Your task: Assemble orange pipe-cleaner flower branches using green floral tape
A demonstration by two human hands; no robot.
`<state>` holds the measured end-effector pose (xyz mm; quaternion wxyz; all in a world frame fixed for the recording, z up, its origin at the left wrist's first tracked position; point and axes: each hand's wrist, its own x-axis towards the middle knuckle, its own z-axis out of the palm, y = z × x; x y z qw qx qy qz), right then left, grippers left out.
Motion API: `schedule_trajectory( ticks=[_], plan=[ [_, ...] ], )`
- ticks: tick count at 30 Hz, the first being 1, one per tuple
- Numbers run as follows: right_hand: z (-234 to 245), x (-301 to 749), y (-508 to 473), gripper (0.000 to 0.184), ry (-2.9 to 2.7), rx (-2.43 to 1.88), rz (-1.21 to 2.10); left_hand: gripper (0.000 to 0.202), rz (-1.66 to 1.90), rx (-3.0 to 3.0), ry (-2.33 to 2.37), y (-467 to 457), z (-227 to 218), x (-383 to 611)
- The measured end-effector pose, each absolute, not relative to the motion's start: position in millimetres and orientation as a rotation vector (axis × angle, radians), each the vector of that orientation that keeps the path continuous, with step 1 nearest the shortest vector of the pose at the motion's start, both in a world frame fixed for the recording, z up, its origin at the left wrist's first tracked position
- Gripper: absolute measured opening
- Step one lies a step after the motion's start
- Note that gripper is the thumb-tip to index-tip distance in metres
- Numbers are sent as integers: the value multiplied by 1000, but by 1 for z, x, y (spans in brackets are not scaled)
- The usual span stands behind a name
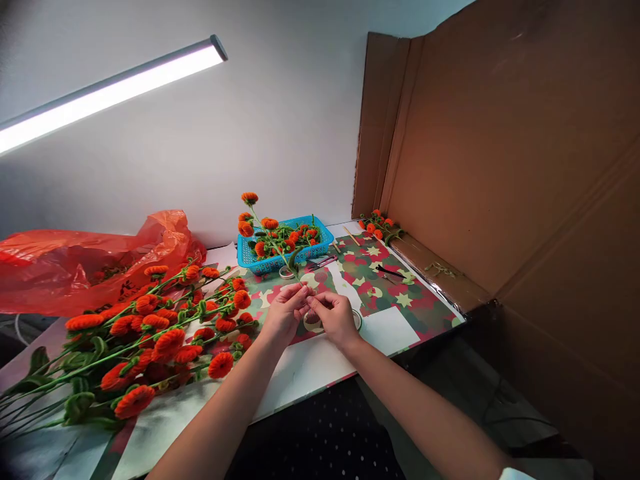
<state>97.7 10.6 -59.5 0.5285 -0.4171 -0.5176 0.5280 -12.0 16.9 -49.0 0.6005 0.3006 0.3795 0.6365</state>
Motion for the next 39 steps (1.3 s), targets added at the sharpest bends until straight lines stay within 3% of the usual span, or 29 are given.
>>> schedule_trajectory(
  ticks=[6, 10, 20, 28, 30, 36, 39],
  plan=[
    [-50, 109, 10, 17, -1602, -1051, 805, 26, 1601, 815, 1019, 17, -48, -17],
    [-44, 119, 13, 18, -1714, -1110, 731, 22, 1606, 912, 1073, 17, -46, -16],
    [-45, 126, 22, 29, -1287, -1068, 1613, 21, 1521, 1059, 985, 14, -40, -16],
    [-43, 112, 9, 19, -1511, -1181, 811, 13, 1606, 1156, 1025, 15, -40, -18],
    [-42, 114, 11, 22, -1482, -1166, 934, 16, 1600, 1099, 996, 15, -38, -19],
    [-40, 134, 32, 33, -1350, -947, 1877, 22, 1513, 997, 858, 15, -35, -23],
    [-41, 137, 35, 30, -1294, -887, 2006, 23, 1458, 1018, 815, 16, -35, -24]
  ],
)
